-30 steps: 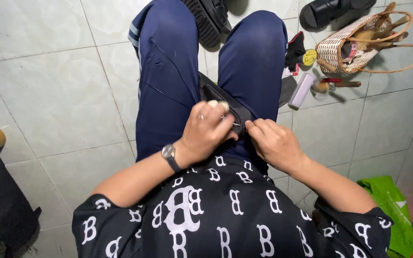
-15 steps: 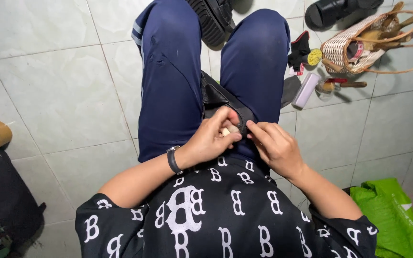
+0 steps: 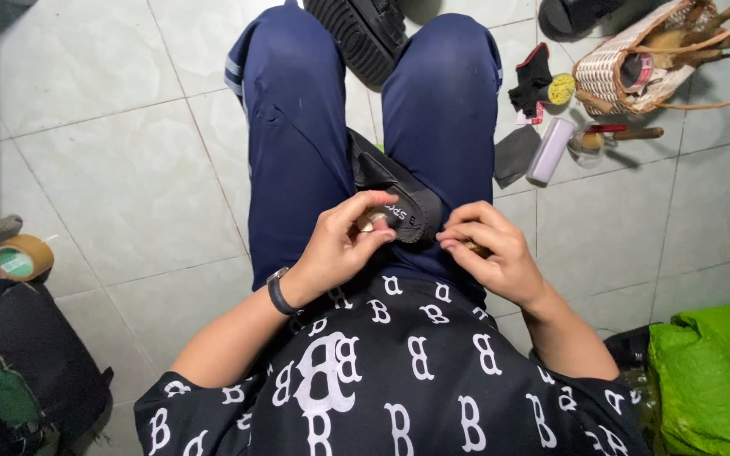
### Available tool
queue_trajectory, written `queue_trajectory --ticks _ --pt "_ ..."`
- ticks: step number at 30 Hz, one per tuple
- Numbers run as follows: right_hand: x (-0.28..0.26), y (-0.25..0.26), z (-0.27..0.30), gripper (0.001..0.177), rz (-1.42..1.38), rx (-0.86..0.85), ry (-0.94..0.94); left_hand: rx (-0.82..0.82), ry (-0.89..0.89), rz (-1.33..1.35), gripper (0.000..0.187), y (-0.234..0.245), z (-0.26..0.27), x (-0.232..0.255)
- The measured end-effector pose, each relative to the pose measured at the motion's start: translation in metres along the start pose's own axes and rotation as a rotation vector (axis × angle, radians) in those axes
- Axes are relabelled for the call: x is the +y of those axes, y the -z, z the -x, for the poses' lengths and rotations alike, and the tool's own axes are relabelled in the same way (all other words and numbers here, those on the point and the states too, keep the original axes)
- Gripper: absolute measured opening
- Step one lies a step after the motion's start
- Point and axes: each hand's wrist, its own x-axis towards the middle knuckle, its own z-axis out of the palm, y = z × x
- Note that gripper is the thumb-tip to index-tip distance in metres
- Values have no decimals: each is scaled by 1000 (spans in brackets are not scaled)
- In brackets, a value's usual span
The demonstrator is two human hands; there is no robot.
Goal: Hand-stitching the front strap of a black sandal to repair or assemble it.
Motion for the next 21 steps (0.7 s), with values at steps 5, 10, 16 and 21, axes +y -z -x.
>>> queue_trajectory --ticks 5,10,16,21 --pt "21 3 14 7 -92 -62 -127 -100 -192 -240 55 -8 -1 12" --pt "20 -6 19 15 -223 -110 -82 -179 -205 -292 54 -9 2 8" --pt "-3 1 0 18 -144 -108 -31 -181 7 107 58 -5 5 -4" --pt "-17 -9 7 27 278 -288 -224 -198 6 101 56 -7 1 -29"
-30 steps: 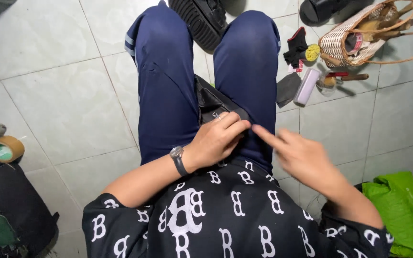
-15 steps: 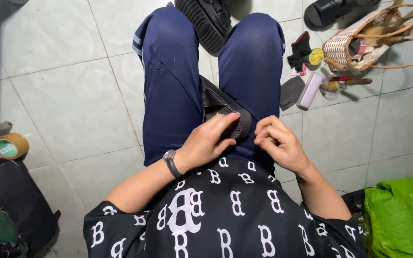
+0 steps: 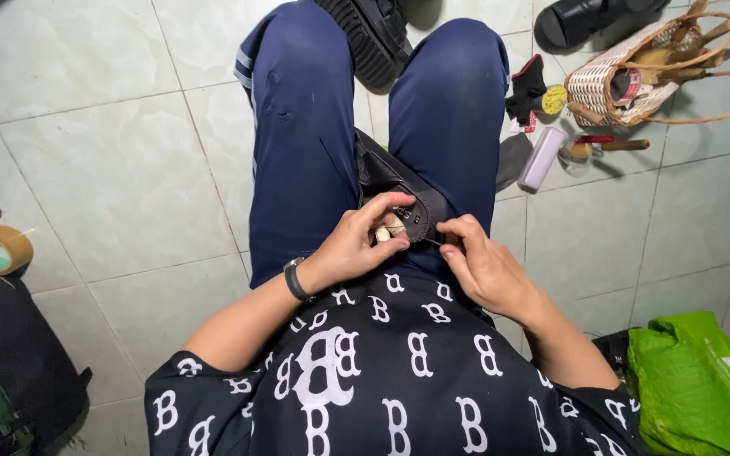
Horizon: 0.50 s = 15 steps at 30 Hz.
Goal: Hand-stitching the front strap of a black sandal to repair or assemble it.
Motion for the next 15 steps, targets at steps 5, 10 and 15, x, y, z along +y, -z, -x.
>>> queue_trajectory --ticks 5,10,15 --pt "-4 -5 -3 25 53 5 -52 -7 -8 -27 49 1 0 0" --pt "1 -5 -6 23 -40 40 -117 20 -41 -16 46 2 -2 -8" --pt "6 -6 0 27 -127 -28 -143 16 -57 -18 45 3 -2 -8"
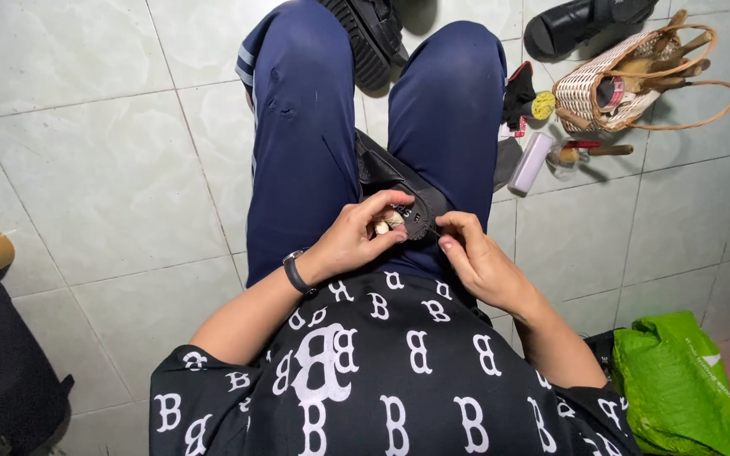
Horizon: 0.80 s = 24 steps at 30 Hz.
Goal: Hand-stitching the front strap of a black sandal to repair or assemble it.
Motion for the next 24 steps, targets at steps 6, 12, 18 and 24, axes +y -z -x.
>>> queue_trajectory --ticks 6,12,18,24 --pt "-4 -4 -4 23 9 88 14 -11 -7 16 45 0 0 -4" --pt "6 4 4 38 -103 169 134 -9 -4 59 46 0 2 1" --pt "-2 -11 -1 12 -6 432 444 -35 0 160 48 -2 4 23" --pt "-12 1 -16 13 -356 260 514 20 0 195 37 -12 6 51"
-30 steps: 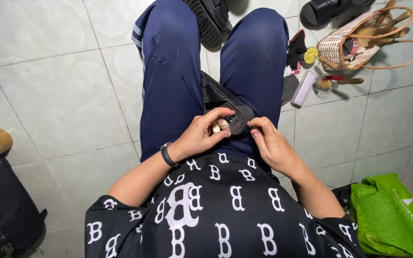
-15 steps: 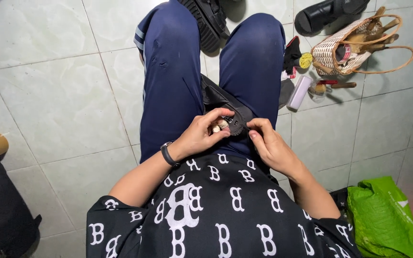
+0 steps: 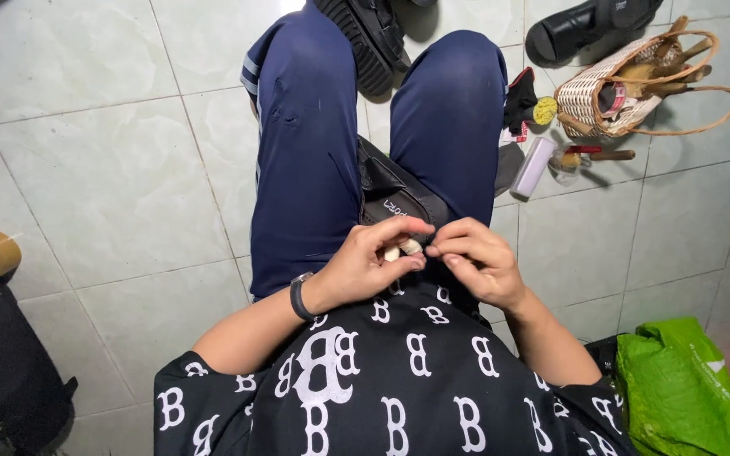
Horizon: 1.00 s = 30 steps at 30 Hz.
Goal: Hand-stitching the front strap of a black sandal to repair or assemble it.
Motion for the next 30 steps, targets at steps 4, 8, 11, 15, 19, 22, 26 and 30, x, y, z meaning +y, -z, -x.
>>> queue_trajectory --ticks 4,8,11,15,19,22,26,30 --pt "6 -5 -5 9 137 -31 8 33 -43 -63 30 1 -6 7" --pt "-2 9 -10 10 -198 -6 -115 69 -216 -531 22 12 -15 18" --pt "-4 58 18 21 -637 190 -231 71 -357 -944 20 30 -18 16" --pt "1 171 72 27 -882 709 -316 321 -318 -1402 9 115 -11 28" --pt "16 159 72 37 660 1112 -493 588 -53 -1944 25 156 7 56" --pt "-21 66 21 15 508 605 -142 351 -118 -1691 60 86 -2 38" --pt "-1 17 7 45 418 33 -42 -18 -439 -1251 30 25 -7 7" --pt "16 20 5 32 672 -7 84 -334 -25 91 28 31 -35 56"
